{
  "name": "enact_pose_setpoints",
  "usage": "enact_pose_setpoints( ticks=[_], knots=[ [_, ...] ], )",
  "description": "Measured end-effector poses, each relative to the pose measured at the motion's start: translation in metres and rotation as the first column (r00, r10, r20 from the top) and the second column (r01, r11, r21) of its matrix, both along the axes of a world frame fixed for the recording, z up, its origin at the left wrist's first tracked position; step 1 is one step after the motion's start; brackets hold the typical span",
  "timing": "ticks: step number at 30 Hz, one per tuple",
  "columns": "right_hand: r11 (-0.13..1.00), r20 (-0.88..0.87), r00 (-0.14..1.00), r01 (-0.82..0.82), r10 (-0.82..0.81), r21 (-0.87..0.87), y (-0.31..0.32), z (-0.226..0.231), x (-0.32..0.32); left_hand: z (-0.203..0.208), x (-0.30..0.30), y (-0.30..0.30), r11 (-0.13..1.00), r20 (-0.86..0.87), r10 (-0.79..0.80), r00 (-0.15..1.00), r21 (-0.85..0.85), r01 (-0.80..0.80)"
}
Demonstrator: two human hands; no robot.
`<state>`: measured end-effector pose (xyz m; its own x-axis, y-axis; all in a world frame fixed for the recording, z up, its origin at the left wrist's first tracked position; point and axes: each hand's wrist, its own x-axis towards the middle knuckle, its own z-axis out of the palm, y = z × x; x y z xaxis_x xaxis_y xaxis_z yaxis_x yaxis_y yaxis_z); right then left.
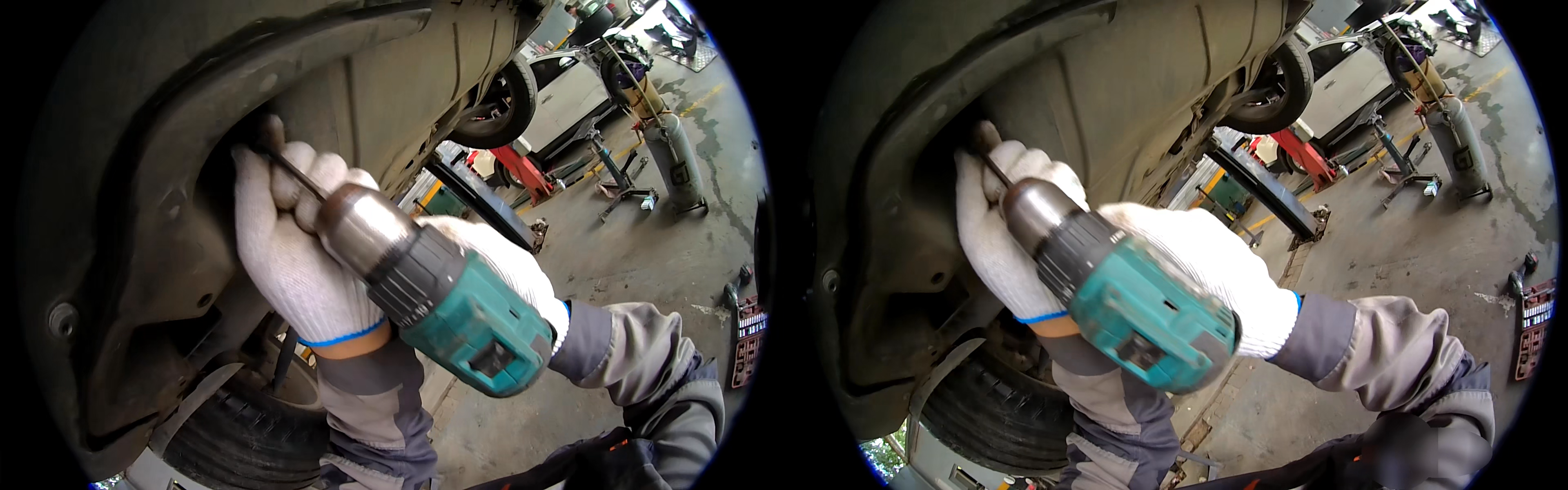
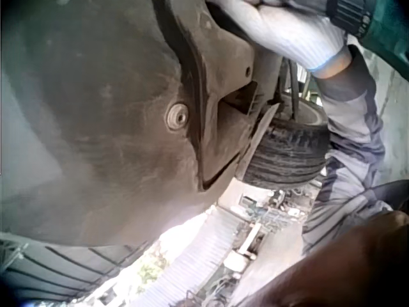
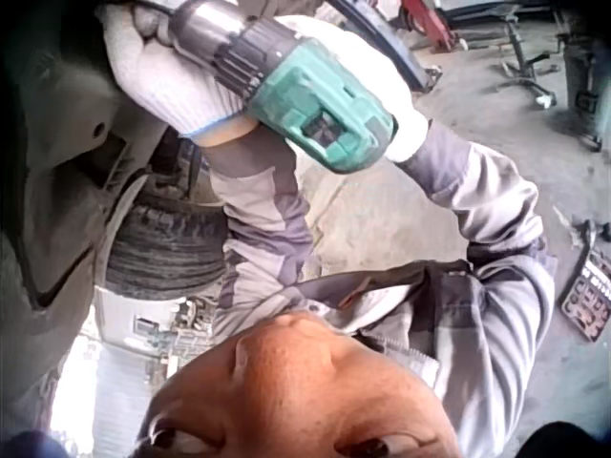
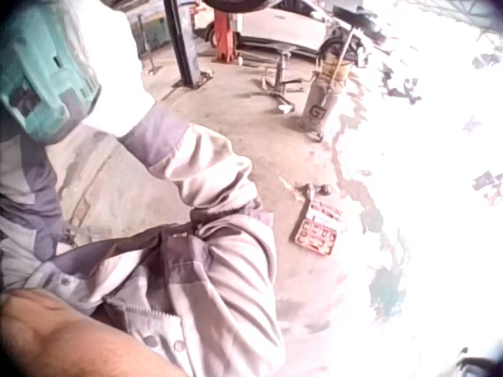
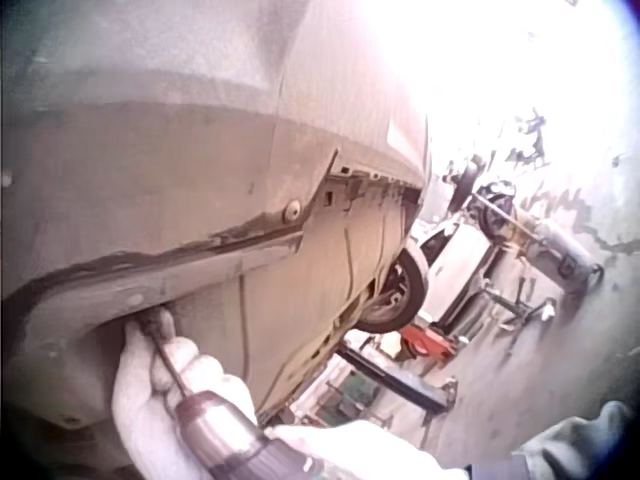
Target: The person installs a plastic underbody panel on a lifted car. They position the panel under the vehicle and use a cordless drill to fasten it with screws at multiple points along the wheel arch and undercarriage.
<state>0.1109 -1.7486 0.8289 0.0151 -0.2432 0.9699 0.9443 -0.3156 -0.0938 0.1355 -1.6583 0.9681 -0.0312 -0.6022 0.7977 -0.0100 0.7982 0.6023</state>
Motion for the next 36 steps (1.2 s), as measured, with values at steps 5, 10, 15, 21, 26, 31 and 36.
enact_pose_setpoints(
  ticks=[5,10,15,21,26,31,36],
  knots=[
    [0.995,0.212,0.973,0.099,-0.093,-0.018,0.002,0.012,0.006,0.019,0.009,-0.001,0.989,0.107,-0.134,0.985,0.071,0.126],
    [0.993,0.048,0.993,-0.104,0.107,-0.052,0.006,0.01,-0.009,0.018,0.013,0.0,0.994,0.096,0.075,0.993,-0.085,-0.067],
    [0.974,0.059,0.978,-0.194,0.202,-0.113,0.007,0.009,-0.01,0.025,0.025,0.002,0.999,0.015,0.035,0.999,-0.016,-0.034],
    [0.983,0.041,0.997,-0.057,0.066,-0.176,0.0,0.019,-0.005,0.019,0.036,0.002,0.906,0.087,0.341,0.936,-0.296,-0.303],
    [0.981,0.025,1.0,0.022,-0.018,-0.193,0.001,0.023,-0.008,0.017,0.032,0.019,0.944,0.129,0.302,0.945,-0.181,-0.276],
    [0.979,0.032,0.997,0.079,-0.075,-0.187,-0.007,0.021,-0.009,0.004,0.021,0.0,0.915,-0.059,0.354,0.933,-0.183,-0.358],
    [0.974,0.056,0.994,0.099,-0.089,-0.203,-0.004,0.023,-0.011,0.008,0.02,0.001,0.945,-0.054,0.261,0.964,-0.187,-0.267]
  ],
)
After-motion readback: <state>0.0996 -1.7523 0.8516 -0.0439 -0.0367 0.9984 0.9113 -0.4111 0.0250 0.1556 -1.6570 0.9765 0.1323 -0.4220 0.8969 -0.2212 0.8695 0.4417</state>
